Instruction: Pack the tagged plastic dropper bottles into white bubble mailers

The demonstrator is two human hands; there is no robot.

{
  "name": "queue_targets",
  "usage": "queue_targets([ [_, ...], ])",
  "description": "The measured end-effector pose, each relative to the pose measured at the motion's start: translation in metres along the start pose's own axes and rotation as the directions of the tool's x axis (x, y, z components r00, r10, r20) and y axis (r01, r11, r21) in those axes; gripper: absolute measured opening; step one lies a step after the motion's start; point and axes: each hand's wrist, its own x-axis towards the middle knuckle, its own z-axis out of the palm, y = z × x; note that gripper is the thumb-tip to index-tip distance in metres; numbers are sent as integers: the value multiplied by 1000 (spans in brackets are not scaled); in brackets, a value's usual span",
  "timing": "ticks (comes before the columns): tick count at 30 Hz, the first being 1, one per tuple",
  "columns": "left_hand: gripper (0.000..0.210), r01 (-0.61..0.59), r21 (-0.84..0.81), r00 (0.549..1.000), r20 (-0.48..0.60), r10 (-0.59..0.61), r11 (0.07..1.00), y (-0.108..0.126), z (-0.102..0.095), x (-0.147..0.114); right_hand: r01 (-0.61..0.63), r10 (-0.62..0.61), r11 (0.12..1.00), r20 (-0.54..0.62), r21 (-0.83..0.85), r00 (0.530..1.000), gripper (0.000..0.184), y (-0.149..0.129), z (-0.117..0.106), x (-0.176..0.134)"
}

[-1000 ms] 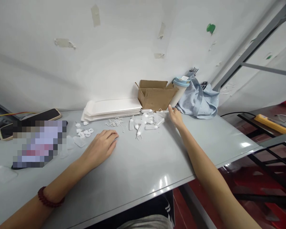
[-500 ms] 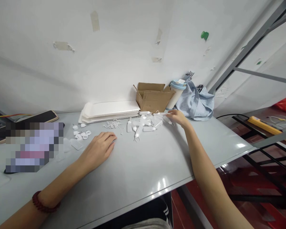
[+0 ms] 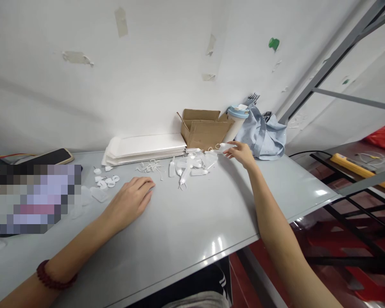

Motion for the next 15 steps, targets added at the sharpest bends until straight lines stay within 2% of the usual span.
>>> queue_targets([
  [3,32,-1,-10,1000,-7,0,1000,0,0,0,28,-40,988,-77,-155,996,28,3,15,3],
  [6,31,8,-19,1000,-9,-8,1000,1,-1,0,92,-120,958,-90,-272,989,21,5,28,6],
  [11,30,15,-34,1000,-6,-16,999,3,-2,0,262,-270,904,23,-339,963,24,12,33,9],
  [15,29,3,-38,1000,-12,-3,999,9,-1,4,309,-301,885,79,-349,950,29,19,35,11],
])
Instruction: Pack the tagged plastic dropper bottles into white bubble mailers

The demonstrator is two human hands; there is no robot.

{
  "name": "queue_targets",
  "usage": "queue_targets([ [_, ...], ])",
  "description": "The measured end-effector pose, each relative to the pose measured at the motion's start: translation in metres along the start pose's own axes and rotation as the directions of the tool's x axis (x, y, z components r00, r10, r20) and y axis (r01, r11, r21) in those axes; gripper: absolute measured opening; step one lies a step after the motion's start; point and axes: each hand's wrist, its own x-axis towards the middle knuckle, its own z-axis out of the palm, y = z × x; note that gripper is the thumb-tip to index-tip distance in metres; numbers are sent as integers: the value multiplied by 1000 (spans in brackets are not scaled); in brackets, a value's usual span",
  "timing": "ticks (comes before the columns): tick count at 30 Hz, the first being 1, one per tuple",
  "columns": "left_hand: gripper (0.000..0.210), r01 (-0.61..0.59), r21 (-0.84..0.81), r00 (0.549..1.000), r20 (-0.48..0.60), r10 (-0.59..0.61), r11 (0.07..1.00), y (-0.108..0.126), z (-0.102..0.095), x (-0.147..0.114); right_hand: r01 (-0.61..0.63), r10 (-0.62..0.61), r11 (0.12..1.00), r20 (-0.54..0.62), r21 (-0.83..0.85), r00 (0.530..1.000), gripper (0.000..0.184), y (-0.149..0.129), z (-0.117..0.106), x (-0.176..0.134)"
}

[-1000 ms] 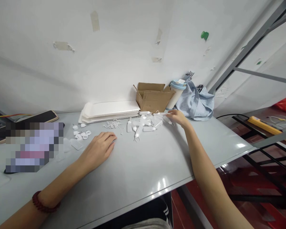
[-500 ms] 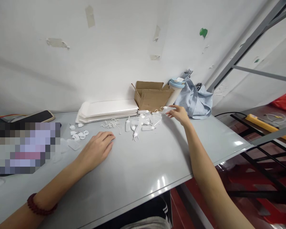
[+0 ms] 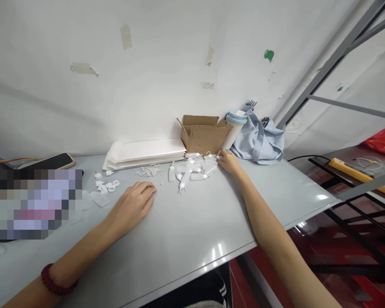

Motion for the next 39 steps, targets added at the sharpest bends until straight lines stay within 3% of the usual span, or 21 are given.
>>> queue_targets([
  [7,27,-16,24,999,45,15,1000,34,-4,31,10,-11,1000,53,5,999,33,-8,2,1],
  [14,26,107,180,989,83,-124,978,64,4,62,-128,128,992,-4,4,992,22,-3,-28,-9],
  [17,22,34,215,996,76,-51,976,72,2,75,-174,177,983,-78,53,981,12,-6,-44,-10],
  [21,33,-131,206,987,118,108,970,82,3,102,-167,194,968,-134,190,972,32,-22,-52,-9],
  [27,30,-115,252,982,172,73,961,95,24,137,-71,100,910,-50,408,994,27,-48,-38,-7],
  [31,21,-138,253,975,204,86,958,97,33,147,-48,73,904,-41,424,996,27,-52,-32,-6],
  [35,20,-84,241,981,188,38,967,88,17,149,-83,104,945,-52,318,993,19,-50,-34,-7],
  [39,22,98,219,973,186,-140,971,62,-23,137,-128,131,973,-1,190,991,11,-47,-34,-9],
])
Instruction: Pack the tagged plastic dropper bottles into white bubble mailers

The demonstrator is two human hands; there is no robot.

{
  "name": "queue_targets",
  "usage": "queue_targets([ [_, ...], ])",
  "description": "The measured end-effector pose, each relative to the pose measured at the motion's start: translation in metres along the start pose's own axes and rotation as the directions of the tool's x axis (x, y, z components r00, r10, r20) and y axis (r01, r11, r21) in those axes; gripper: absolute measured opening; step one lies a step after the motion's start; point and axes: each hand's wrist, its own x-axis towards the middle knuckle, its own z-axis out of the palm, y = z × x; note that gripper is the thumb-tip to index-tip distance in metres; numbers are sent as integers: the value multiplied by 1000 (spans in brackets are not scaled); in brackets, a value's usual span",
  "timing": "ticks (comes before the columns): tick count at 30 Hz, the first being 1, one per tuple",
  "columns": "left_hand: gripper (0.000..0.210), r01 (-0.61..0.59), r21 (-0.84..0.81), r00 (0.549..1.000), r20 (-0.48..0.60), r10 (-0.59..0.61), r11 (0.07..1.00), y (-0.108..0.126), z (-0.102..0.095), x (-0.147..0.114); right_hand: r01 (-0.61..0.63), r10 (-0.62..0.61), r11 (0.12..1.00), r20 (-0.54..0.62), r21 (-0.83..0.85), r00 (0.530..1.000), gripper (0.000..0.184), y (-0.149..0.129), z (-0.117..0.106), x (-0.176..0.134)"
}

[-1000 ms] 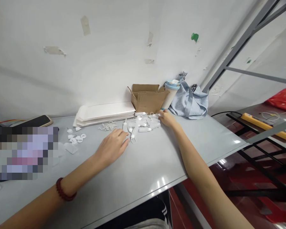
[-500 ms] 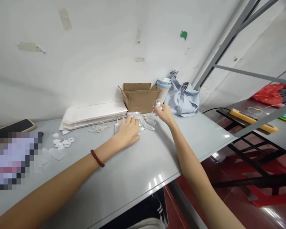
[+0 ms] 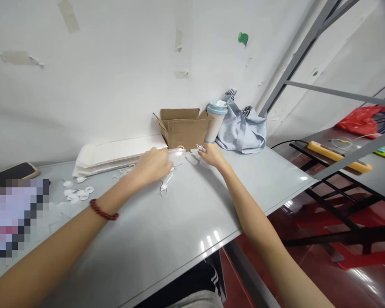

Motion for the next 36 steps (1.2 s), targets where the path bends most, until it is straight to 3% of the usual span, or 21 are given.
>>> queue_targets([
  [3,27,102,-57,994,48,-99,993,-25,-15,-20,-69,72,995,32,-71,997,13,4,0,0],
  [5,26,111,-92,991,78,-104,990,-32,-15,-33,-127,130,987,24,-103,991,11,10,-2,0],
  [9,29,85,-132,991,118,-70,988,-19,3,-47,-200,202,973,11,-114,979,7,25,-13,1],
  [13,30,79,-114,993,102,-67,990,4,20,-45,-210,211,975,10,-75,977,13,34,-30,0],
  [18,26,64,-86,992,113,-54,994,18,27,-42,-10,2,994,73,105,997,14,-1,-36,-8],
  [21,23,49,-111,988,151,-32,993,19,28,-49,140,-205,947,206,289,957,13,-38,-21,-21],
  [25,27,0,-223,973,224,52,975,9,21,-74,234,-428,843,340,484,838,18,-76,2,-46],
  [27,26,-18,-314,963,250,101,949,0,20,-90,247,-564,765,434,595,702,21,-85,8,-56],
  [29,25,-11,-373,963,247,111,928,-9,22,-107,269,-613,744,467,611,637,19,-89,11,-61],
  [33,26,41,-446,981,188,49,894,-26,28,-129,308,-575,771,402,557,713,19,-95,9,-67],
  [36,28,189,-623,982,118,-148,759,-39,22,-134,432,-632,734,293,524,717,30,-104,11,-81],
])
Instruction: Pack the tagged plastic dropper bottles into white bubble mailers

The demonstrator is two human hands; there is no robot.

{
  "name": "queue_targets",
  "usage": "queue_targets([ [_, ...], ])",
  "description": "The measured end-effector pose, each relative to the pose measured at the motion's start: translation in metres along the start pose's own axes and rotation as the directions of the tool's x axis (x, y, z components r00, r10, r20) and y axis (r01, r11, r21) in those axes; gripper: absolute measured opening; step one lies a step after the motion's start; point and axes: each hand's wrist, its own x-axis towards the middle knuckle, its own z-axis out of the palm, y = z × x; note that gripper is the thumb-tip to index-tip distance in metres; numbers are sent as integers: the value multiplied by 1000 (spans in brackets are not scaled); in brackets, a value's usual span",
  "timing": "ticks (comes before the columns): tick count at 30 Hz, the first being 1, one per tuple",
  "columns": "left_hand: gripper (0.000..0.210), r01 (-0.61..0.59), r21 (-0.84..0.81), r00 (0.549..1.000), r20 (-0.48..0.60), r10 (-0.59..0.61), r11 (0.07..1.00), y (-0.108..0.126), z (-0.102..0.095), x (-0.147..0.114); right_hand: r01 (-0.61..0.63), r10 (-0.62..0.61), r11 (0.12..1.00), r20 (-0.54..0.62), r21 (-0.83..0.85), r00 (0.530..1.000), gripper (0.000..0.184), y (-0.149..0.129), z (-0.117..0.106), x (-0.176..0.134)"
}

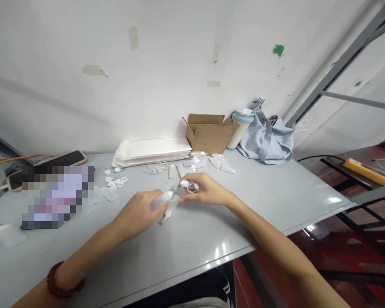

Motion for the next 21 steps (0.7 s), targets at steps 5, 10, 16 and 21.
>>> queue_targets([
  [5,39,175,-329,956,-167,-240,928,-7,-18,6,253,-213,879,142,-403,967,45,-22,33,-8],
  [10,26,220,-620,966,30,-257,754,-14,-8,9,220,-138,832,194,-510,971,20,-13,46,-6],
  [16,34,221,-857,970,142,-200,465,-15,-1,6,56,-10,856,90,-515,996,12,-3,44,-3],
  [21,37,176,-909,969,92,-229,377,-9,4,8,-257,264,964,-186,61,946,11,-7,41,2],
])
